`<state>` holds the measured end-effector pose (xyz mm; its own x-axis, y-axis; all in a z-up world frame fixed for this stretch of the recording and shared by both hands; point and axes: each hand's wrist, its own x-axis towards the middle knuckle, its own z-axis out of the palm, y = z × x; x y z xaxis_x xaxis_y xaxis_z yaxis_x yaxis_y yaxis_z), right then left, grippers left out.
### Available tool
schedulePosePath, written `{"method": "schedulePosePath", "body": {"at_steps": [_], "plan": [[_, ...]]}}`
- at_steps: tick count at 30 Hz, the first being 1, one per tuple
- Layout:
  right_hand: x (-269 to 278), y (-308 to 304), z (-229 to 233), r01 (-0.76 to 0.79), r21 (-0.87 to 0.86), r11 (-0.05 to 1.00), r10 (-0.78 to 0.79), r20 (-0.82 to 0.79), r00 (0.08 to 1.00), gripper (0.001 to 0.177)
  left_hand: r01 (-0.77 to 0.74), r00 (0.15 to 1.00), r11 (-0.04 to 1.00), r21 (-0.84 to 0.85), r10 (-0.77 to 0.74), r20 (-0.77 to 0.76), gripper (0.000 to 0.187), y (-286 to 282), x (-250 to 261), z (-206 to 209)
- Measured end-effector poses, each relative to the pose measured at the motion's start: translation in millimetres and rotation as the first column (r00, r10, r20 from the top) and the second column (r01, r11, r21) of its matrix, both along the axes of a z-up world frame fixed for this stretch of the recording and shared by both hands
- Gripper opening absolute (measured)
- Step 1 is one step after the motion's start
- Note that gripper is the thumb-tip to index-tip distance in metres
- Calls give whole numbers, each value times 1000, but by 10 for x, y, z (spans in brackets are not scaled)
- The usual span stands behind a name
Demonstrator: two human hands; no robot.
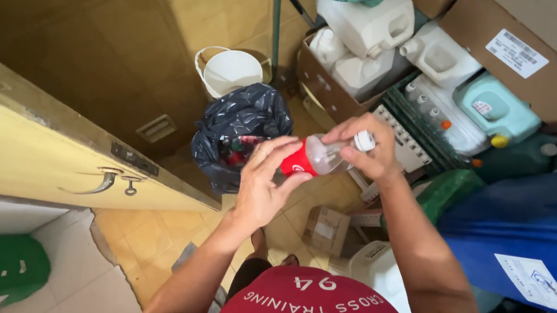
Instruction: Sorting and preparing plastic bottles by removing caps and labels
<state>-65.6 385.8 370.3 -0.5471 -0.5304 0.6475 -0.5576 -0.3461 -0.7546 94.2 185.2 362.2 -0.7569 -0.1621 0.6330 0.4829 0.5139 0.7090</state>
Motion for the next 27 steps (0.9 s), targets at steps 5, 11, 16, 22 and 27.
{"method": "schedulePosePath", "body": {"at_steps": [5, 11, 16, 22, 27], "plan": [[222, -98, 57, -58, -82, 995, 51, -90, 995, 26, -248, 961, 965, -88, 234, -146, 30, 129, 215, -147], [255, -345, 198, -72, -80, 994, 63, -115, 991, 27, -234, 946, 972, 2, 228, -231, 19, -13, 253, -75], [287, -598, 183, -61, -35, 998, 56, -119, 991, 23, -143, 962, 989, 23, 145, -230, 17, -284, 267, 179], [338, -876, 219, -77, -16, 997, 74, -163, 984, 23, -123, 964, 992, 31, 127, -232, 14, -504, 400, 268], [361, -1047, 220, -110, -8, 994, 107, -198, 974, 23, -158, 956, 987, 35, 162, -243, 13, -566, 512, 240]]}}
